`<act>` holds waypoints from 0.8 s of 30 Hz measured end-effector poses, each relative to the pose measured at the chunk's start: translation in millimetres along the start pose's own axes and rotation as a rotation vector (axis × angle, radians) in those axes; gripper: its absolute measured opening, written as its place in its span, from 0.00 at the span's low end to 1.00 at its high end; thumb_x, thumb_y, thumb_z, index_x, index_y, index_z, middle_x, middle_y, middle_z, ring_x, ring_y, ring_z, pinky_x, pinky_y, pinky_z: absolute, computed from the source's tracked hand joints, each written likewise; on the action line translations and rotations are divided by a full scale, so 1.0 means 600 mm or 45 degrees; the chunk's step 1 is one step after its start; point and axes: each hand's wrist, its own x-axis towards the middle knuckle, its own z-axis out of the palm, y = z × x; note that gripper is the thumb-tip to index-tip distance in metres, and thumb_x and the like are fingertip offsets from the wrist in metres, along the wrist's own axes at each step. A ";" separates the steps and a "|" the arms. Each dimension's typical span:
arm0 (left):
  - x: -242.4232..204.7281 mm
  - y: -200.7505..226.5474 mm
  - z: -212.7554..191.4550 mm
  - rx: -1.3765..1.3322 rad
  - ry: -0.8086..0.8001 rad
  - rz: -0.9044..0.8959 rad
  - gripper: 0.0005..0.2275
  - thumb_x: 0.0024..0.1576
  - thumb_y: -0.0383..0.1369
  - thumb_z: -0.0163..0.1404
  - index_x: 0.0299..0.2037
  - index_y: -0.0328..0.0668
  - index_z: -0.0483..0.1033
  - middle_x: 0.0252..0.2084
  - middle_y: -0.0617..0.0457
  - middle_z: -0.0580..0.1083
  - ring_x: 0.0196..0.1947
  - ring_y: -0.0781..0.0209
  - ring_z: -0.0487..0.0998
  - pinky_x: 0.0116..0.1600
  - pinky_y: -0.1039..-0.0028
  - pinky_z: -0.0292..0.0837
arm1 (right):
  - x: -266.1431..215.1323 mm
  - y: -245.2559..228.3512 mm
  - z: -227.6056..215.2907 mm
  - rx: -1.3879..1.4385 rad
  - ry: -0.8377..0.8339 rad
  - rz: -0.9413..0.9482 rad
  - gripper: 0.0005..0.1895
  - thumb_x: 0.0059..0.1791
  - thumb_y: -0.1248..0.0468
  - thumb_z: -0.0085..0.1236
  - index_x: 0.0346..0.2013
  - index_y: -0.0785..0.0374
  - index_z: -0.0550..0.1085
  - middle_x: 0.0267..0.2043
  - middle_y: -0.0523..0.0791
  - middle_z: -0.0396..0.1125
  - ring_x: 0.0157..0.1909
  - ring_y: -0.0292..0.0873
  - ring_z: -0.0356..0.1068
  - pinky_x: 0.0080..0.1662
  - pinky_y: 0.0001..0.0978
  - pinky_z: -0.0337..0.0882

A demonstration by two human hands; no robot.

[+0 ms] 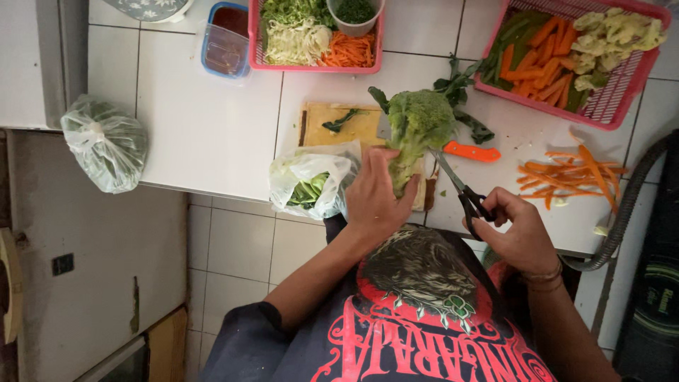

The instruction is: The person cuts cauliflower and broccoli into smaller pieces using scissors, places some pieces into a plastic bag, and ties the bag.

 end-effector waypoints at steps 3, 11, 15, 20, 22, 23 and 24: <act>0.002 -0.004 -0.002 0.028 0.011 0.018 0.18 0.57 0.35 0.58 0.52 0.38 0.64 0.47 0.42 0.70 0.43 0.40 0.77 0.39 0.57 0.72 | 0.000 0.015 0.010 0.067 -0.023 0.014 0.11 0.43 0.66 0.64 0.28 0.64 0.68 0.26 0.37 0.60 0.30 0.30 0.55 0.34 0.24 0.60; -0.001 -0.008 0.004 0.106 0.056 0.043 0.18 0.57 0.35 0.58 0.52 0.38 0.65 0.48 0.44 0.71 0.46 0.42 0.78 0.38 0.59 0.73 | -0.007 0.043 0.054 0.407 -0.157 0.216 0.03 0.50 0.71 0.54 0.32 0.66 0.69 0.31 0.40 0.68 0.35 0.29 0.67 0.39 0.23 0.69; -0.001 -0.016 0.006 0.106 0.039 0.013 0.19 0.57 0.35 0.58 0.53 0.38 0.65 0.49 0.44 0.71 0.47 0.42 0.77 0.40 0.59 0.74 | -0.010 0.045 0.061 0.531 -0.140 0.218 0.04 0.51 0.72 0.52 0.32 0.66 0.67 0.32 0.41 0.68 0.37 0.30 0.67 0.43 0.23 0.70; -0.004 -0.027 0.011 0.144 0.026 0.051 0.19 0.57 0.35 0.58 0.52 0.37 0.65 0.52 0.40 0.70 0.47 0.42 0.77 0.36 0.63 0.73 | -0.007 0.052 0.061 0.552 -0.141 0.233 0.06 0.51 0.72 0.54 0.31 0.65 0.68 0.31 0.39 0.67 0.36 0.29 0.67 0.41 0.22 0.69; -0.006 -0.031 0.012 0.201 0.060 0.117 0.17 0.58 0.34 0.58 0.52 0.39 0.65 0.53 0.43 0.70 0.49 0.43 0.77 0.40 0.62 0.74 | -0.005 0.056 0.058 0.559 -0.158 0.252 0.10 0.51 0.72 0.58 0.29 0.65 0.66 0.30 0.39 0.64 0.34 0.29 0.63 0.37 0.22 0.65; -0.007 -0.033 0.012 0.230 0.076 0.149 0.15 0.59 0.33 0.57 0.51 0.40 0.66 0.53 0.44 0.70 0.51 0.44 0.76 0.42 0.62 0.74 | -0.004 0.058 0.057 0.562 -0.167 0.263 0.12 0.51 0.72 0.60 0.28 0.64 0.65 0.29 0.38 0.63 0.33 0.28 0.61 0.35 0.22 0.63; -0.009 -0.035 0.012 0.247 0.077 0.165 0.15 0.59 0.33 0.57 0.51 0.40 0.66 0.54 0.44 0.70 0.51 0.44 0.76 0.43 0.62 0.75 | -0.003 0.061 0.055 0.555 -0.162 0.256 0.13 0.52 0.72 0.60 0.27 0.64 0.65 0.28 0.38 0.62 0.32 0.28 0.60 0.34 0.22 0.62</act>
